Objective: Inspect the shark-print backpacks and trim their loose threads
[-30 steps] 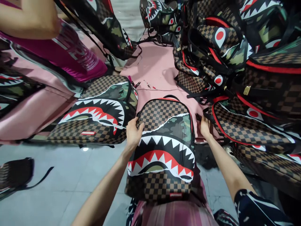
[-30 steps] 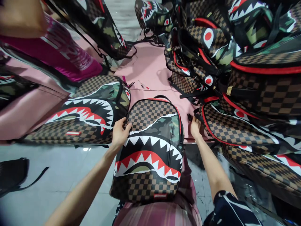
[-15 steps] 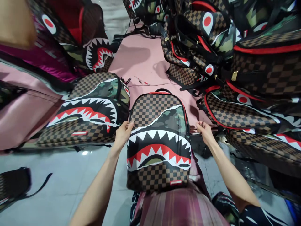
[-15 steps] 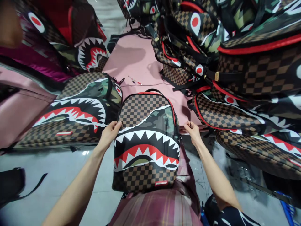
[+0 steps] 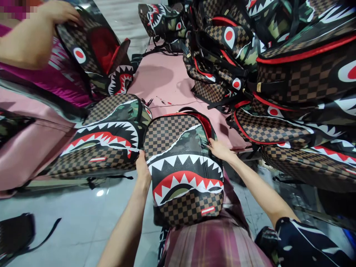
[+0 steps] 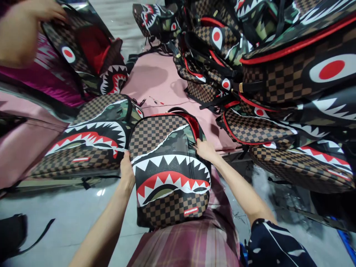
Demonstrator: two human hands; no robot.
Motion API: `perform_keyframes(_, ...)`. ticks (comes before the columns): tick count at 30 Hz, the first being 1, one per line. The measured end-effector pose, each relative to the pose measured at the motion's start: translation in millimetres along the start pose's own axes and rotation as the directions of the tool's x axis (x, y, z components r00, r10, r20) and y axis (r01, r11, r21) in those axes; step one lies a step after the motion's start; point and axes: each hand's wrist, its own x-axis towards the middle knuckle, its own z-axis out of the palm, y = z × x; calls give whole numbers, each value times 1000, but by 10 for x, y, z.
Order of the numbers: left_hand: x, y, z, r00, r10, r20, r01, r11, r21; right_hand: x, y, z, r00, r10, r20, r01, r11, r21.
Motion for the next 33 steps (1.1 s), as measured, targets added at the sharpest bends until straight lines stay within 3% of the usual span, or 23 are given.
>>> perform_keyframes(6, 97, 49, -3, 1000, -7, -13, 9, 984, 180, -132, -28, -154, 959, -164, 229, 141, 983, 117)
perform_keyframes(11, 88, 78, 24, 1000, -6, 25, 0, 978, 210, -236, -219, -287, 918, -289, 270, 110, 842, 528)
perform_keyframes(16, 64, 121, 41, 998, -8, 56, -3, 981, 196, -233, -325, -255, 938, -231, 257, -20, 706, 708)
perform_keyframes(18, 8, 168, 51, 986, 40, 164, -82, 962, 259, -195, -187, -209, 988, -34, 150, -99, 605, 790)
perform_keyframes(19, -44, 196, 51, 955, 82, 284, -176, 929, 325, -176, -77, -190, 992, 104, 76, -121, 551, 826)
perform_keyframes(20, -111, 226, 49, 898, 111, 425, -290, 877, 384, -157, 53, -179, 962, 271, -26, -115, 489, 865)
perform_keyframes(22, -273, 287, 50, 741, 109, 663, -495, 755, 430, -112, 337, -179, 917, 380, -122, -80, 476, 876)
perform_keyframes(26, -490, 479, 124, 635, 107, 765, -601, 690, 403, 18, 783, -208, 864, 453, -218, -67, 532, 844)
perform_keyframes(27, -497, 553, 143, 569, 86, 818, -679, 609, 409, 45, 848, -204, 857, 461, -231, -75, 554, 829)
perform_keyframes(29, -474, 713, 154, 477, -13, 879, -752, 512, 416, 74, 934, -173, 841, 476, -256, -93, 593, 800)
perform_keyframes(30, -454, 789, 147, 448, -67, 892, -759, 499, 419, 77, 964, -151, 833, 485, -266, -104, 610, 786)
perform_keyframes(33, -390, 946, 103, 390, -146, 909, -707, 584, 398, 69, 1033, -89, 811, 509, -287, -142, 648, 749)
